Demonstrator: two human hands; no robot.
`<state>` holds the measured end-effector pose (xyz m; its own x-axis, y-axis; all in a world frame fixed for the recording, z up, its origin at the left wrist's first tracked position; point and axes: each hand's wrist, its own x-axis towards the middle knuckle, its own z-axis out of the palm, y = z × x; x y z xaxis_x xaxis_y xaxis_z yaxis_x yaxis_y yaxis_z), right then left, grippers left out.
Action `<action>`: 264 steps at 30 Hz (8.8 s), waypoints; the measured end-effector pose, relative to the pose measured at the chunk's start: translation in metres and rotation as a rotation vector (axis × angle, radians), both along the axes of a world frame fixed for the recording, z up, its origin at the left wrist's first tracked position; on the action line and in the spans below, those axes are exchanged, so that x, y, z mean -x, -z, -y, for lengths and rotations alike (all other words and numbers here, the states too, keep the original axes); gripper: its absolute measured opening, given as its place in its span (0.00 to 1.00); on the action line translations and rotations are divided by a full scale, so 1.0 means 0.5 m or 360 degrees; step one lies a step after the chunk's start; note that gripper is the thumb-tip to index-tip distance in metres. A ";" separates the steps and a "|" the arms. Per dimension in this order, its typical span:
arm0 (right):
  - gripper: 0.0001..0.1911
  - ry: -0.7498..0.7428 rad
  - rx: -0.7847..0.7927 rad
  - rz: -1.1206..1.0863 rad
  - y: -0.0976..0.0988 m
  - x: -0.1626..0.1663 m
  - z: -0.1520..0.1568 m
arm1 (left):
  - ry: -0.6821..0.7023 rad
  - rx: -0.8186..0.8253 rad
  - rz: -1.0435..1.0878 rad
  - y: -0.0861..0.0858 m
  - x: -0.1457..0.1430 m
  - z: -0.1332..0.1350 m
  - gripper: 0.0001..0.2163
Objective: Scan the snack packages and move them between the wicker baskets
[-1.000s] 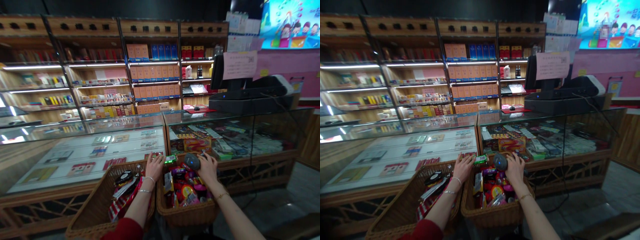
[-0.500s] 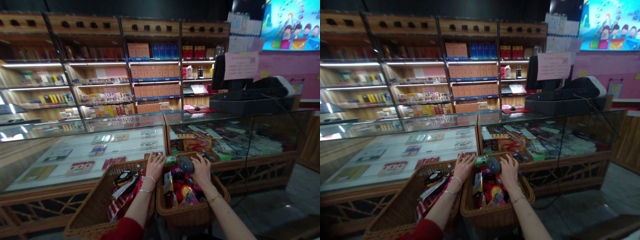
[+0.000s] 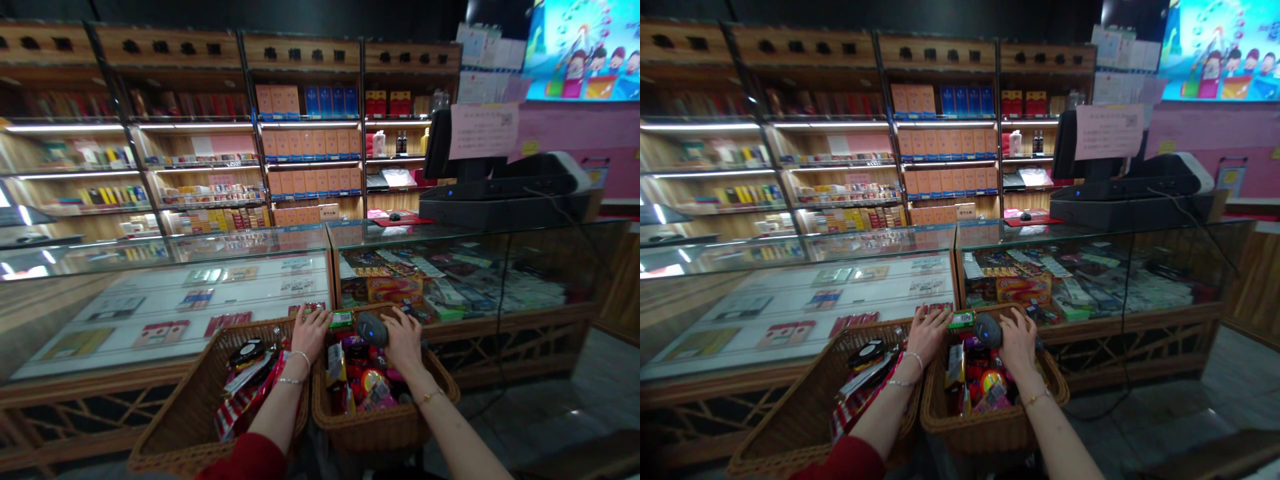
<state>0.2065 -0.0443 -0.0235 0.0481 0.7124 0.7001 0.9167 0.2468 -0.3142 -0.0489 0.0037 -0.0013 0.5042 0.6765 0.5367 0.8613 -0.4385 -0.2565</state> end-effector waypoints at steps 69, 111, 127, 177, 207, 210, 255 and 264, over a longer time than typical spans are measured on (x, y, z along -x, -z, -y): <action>0.15 0.0003 -0.0083 -0.0047 0.006 0.000 -0.001 | 0.0116 -0.0196 0.0194 0.007 -0.007 0.002 0.17; 0.16 0.0003 -0.0081 -0.0030 0.005 -0.007 0.002 | -0.0137 -0.0231 0.0309 -0.024 -0.002 0.028 0.13; 0.16 0.0000 -0.0133 0.0031 0.020 -0.013 0.004 | -0.0281 -0.0206 0.0375 -0.061 0.011 0.060 0.12; 0.17 -0.0012 -0.0145 0.0049 0.016 -0.030 0.003 | -0.0795 0.0233 0.0315 -0.041 0.015 0.127 0.31; 0.15 0.0353 0.0045 0.0066 0.041 -0.122 0.034 | -0.0182 0.1014 -0.0057 -0.010 -0.254 0.078 0.26; 0.16 0.0332 0.0058 0.0047 0.037 -0.119 0.036 | -0.0192 0.1094 -0.0120 0.000 -0.280 0.073 0.24; 0.16 0.0336 0.0039 0.0002 0.061 -0.122 0.021 | -0.0038 0.0707 -0.0366 0.029 -0.266 0.093 0.13; 0.15 0.0338 -0.0009 -0.0026 0.063 -0.124 0.018 | 0.0053 0.0550 -0.0390 0.024 -0.266 0.091 0.15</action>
<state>0.2684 -0.0531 -0.0551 0.2079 0.6811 0.7021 0.9432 0.0505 -0.3283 0.0842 -0.0416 -0.0130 0.6133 0.7768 0.1427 0.7771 -0.5612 -0.2847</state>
